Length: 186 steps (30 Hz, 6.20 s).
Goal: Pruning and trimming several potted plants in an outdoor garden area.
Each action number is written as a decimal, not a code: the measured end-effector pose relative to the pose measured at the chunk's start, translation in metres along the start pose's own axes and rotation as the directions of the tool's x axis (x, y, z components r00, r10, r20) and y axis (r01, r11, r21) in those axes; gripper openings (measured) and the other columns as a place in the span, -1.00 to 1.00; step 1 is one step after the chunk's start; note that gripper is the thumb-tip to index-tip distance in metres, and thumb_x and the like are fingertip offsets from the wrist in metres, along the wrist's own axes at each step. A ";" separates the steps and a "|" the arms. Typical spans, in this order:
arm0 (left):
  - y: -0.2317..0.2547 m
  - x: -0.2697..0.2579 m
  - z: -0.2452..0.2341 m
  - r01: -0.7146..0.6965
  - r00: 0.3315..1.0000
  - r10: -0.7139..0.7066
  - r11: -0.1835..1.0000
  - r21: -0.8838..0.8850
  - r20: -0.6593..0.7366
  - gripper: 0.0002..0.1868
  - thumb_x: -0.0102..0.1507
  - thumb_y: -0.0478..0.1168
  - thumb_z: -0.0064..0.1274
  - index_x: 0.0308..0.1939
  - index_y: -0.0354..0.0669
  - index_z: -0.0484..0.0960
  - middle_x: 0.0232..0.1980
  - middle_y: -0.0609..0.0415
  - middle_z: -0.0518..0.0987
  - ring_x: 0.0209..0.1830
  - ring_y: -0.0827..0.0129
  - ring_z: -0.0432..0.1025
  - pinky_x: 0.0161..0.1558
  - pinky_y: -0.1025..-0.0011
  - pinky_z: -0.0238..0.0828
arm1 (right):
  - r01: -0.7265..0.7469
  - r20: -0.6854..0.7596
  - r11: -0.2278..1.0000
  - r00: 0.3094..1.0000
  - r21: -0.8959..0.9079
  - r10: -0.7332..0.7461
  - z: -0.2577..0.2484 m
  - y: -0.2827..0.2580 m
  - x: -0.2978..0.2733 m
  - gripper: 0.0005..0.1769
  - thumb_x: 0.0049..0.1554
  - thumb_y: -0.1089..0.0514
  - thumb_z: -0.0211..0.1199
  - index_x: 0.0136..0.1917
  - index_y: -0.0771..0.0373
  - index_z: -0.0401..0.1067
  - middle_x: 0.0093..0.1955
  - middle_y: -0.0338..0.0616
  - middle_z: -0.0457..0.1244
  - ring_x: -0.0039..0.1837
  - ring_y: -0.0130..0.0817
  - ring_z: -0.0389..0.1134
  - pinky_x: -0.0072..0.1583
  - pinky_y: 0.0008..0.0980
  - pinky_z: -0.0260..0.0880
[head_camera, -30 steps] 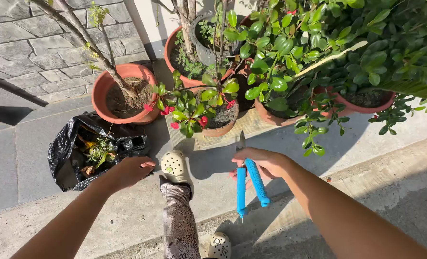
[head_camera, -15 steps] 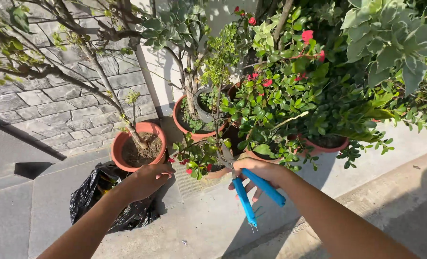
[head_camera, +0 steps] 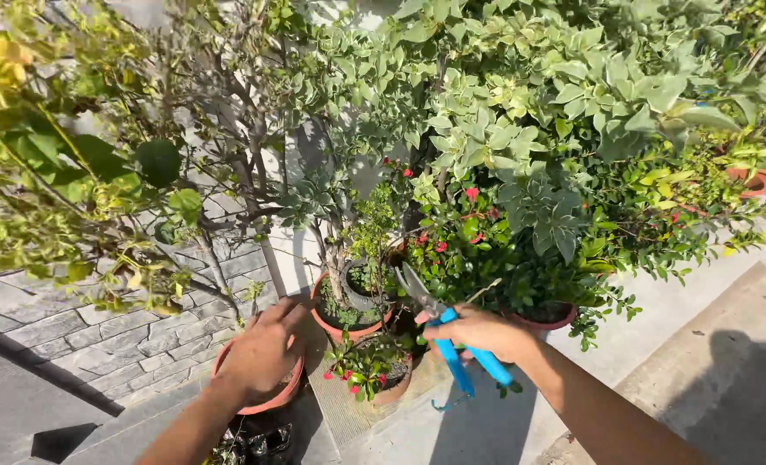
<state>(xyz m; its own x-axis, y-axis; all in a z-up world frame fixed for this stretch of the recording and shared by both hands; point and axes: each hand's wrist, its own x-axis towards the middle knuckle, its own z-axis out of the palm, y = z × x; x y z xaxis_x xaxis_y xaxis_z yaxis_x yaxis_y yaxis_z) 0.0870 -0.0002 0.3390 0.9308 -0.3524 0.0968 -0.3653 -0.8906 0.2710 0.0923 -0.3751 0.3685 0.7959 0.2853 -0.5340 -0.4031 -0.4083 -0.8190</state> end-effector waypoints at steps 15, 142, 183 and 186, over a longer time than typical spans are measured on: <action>0.031 0.028 0.041 0.101 0.991 -0.086 0.981 -0.163 0.098 -0.57 0.25 -0.11 0.03 0.22 0.06 0.50 0.41 0.08 0.37 0.44 0.13 0.24 0.40 -0.13 0.08 | 0.168 -0.131 0.966 0.972 -0.199 -0.196 0.005 0.043 0.067 -0.77 0.09 0.00 0.33 -0.09 0.18 0.51 -0.32 -0.24 0.30 -0.35 -0.46 0.28 -0.30 -0.39 0.28; -0.147 0.182 0.397 0.621 0.348 -0.708 -0.317 -0.717 0.615 -0.72 0.10 -0.24 0.19 -0.30 -0.47 0.60 -0.32 -0.08 0.62 -0.36 0.14 0.62 -0.39 0.25 0.70 | 0.072 0.165 0.955 0.986 -0.289 -0.025 -0.004 0.158 0.300 -0.54 0.04 -0.22 0.15 -0.10 0.16 0.60 0.05 -0.32 0.37 0.14 -0.52 0.35 0.22 -0.39 0.25; -0.381 -0.540 0.615 0.059 0.003 -0.843 -0.537 -0.841 0.538 -0.74 0.16 -0.31 0.03 -0.08 -0.32 0.50 -0.17 -0.12 0.52 -0.23 0.08 0.50 -0.28 0.10 0.66 | 0.604 0.657 0.350 0.753 -0.716 0.044 0.544 0.383 0.335 -0.19 -0.30 -0.11 0.52 0.25 0.04 0.48 0.20 -0.22 0.20 0.24 -0.32 0.30 0.23 -0.37 0.36; -0.400 -0.539 0.620 0.081 0.158 -0.876 -0.449 -0.890 0.456 -0.73 0.15 -0.25 -0.02 -0.10 -0.28 0.53 -0.20 -0.10 0.61 -0.27 0.12 0.56 -0.28 0.18 0.66 | 0.541 0.559 0.159 0.823 -0.826 0.100 0.568 0.387 0.346 -0.08 -0.31 -0.17 0.46 0.33 0.00 0.36 0.28 -0.19 0.20 0.27 -0.23 0.34 0.24 -0.24 0.41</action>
<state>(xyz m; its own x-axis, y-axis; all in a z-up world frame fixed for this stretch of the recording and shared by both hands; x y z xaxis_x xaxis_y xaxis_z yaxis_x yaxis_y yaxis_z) -0.2747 0.3678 -0.4152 0.4628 0.5933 -0.6587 0.2474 0.6271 0.7386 -0.0446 0.0584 -0.2523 0.3624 0.6787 -0.6388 0.7394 -0.6266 -0.2462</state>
